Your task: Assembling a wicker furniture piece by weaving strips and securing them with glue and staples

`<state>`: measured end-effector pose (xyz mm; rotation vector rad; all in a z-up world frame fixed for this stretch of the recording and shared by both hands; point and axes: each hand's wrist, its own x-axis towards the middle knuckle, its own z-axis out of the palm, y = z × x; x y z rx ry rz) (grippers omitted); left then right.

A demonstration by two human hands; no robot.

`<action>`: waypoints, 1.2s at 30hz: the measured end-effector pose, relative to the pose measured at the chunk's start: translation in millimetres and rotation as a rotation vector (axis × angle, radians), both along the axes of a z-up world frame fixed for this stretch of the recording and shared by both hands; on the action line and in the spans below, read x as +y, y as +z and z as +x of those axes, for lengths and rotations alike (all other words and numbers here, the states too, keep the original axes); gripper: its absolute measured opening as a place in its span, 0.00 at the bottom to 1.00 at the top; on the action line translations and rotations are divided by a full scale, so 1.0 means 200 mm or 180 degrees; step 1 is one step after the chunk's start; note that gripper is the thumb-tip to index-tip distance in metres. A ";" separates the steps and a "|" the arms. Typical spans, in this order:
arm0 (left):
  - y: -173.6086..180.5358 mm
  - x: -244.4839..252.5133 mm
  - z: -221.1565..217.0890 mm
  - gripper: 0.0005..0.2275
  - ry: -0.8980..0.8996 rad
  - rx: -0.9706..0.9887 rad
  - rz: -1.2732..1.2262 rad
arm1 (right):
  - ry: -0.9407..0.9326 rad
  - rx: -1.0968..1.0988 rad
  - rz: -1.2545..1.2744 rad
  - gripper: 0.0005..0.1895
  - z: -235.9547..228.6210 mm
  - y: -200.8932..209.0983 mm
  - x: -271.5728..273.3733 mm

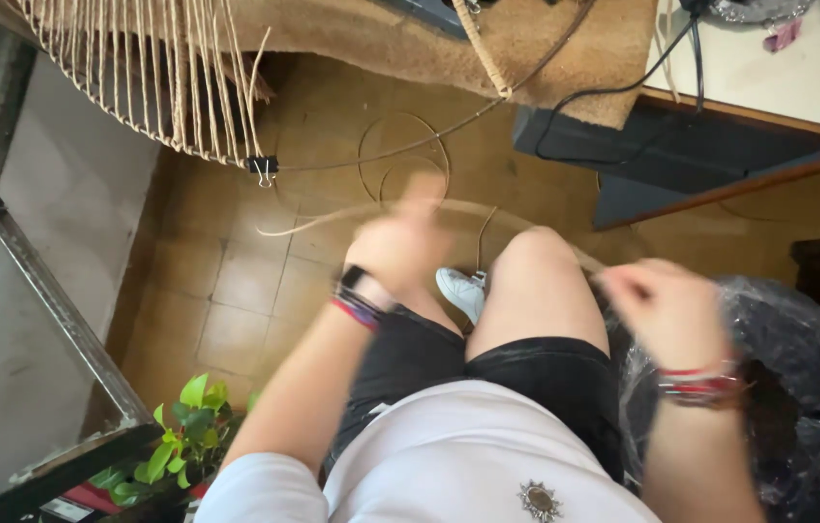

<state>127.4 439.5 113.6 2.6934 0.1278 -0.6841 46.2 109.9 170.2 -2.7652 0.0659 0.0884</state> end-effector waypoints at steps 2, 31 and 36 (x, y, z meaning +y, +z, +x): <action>0.03 -0.30 -0.15 0.31 -0.1626 -0.0653 -0.1172 | 0.1019 -0.0498 0.0463 0.05 0.01 -0.08 0.17; 0.01 -0.13 -0.10 0.24 -0.0488 -0.1220 -0.1091 | 0.0221 0.0011 -0.0194 0.11 0.02 0.04 -0.02; 0.00 -0.30 -0.24 0.25 -0.1639 -0.0901 -0.2160 | 0.0835 -0.0435 0.0412 0.02 0.03 0.04 0.12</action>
